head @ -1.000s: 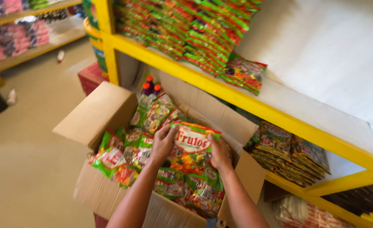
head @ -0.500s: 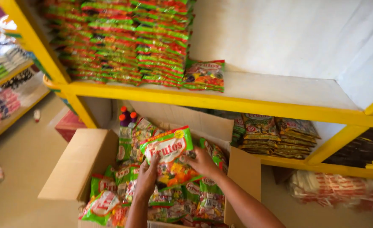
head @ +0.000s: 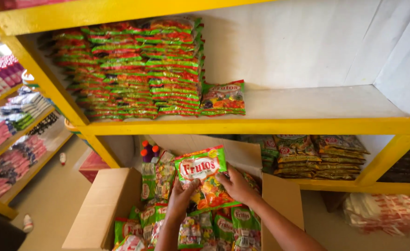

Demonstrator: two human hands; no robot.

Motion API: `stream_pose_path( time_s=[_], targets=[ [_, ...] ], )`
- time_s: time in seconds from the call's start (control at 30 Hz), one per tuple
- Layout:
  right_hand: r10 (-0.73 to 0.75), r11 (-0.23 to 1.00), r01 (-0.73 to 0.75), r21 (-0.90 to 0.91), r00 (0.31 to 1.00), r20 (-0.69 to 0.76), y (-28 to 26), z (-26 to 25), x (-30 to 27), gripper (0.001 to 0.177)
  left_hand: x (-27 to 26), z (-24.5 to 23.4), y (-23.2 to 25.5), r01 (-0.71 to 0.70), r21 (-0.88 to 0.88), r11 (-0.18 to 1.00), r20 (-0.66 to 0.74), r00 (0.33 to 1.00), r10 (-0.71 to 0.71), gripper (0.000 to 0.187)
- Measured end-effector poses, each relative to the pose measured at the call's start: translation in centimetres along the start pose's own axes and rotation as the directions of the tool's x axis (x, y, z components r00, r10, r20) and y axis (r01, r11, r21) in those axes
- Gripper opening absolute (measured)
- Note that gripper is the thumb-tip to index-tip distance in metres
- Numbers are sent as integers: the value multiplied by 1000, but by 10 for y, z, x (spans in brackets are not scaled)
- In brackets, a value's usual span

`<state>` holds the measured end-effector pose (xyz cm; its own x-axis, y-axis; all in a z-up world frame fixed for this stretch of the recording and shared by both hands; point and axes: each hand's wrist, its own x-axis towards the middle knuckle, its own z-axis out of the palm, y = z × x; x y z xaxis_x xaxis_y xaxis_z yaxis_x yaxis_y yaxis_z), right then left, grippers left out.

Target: The person cleans individual snack bags with a cloth and then stocks them onto a store shelf.

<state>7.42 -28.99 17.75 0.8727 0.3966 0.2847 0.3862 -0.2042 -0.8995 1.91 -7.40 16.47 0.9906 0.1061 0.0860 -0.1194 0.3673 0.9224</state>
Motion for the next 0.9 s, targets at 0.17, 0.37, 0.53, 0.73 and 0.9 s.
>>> stream_pose_path(
  time_s=[0.17, 0.37, 0.53, 0.73, 0.9],
  targets=[
    [48, 998, -42, 47, 990, -130, -29, -52, 28, 48, 35, 44, 62, 31, 119, 992, 27, 999, -35, 73],
    [-55, 998, 51, -19, 933, -355, -26, -137, 141, 41, 139, 107, 119, -345, 507, 790, 172, 938, 299, 75],
    [-68, 993, 111, 49, 842, -535, -1, -173, 254, 39, 231, 161, 154, -355, 882, 311, 239, 903, 357, 61],
    [57, 988, -108, -108, 915, -399, 38, -175, 304, 38, 320, 134, 96, -422, 850, -316, 514, 795, 323, 23],
    [41, 900, -162, -405, 956, -292, 44, -175, 321, 51, 299, 126, 110, -346, 895, -283, 375, 926, 54, 16]
  ],
)
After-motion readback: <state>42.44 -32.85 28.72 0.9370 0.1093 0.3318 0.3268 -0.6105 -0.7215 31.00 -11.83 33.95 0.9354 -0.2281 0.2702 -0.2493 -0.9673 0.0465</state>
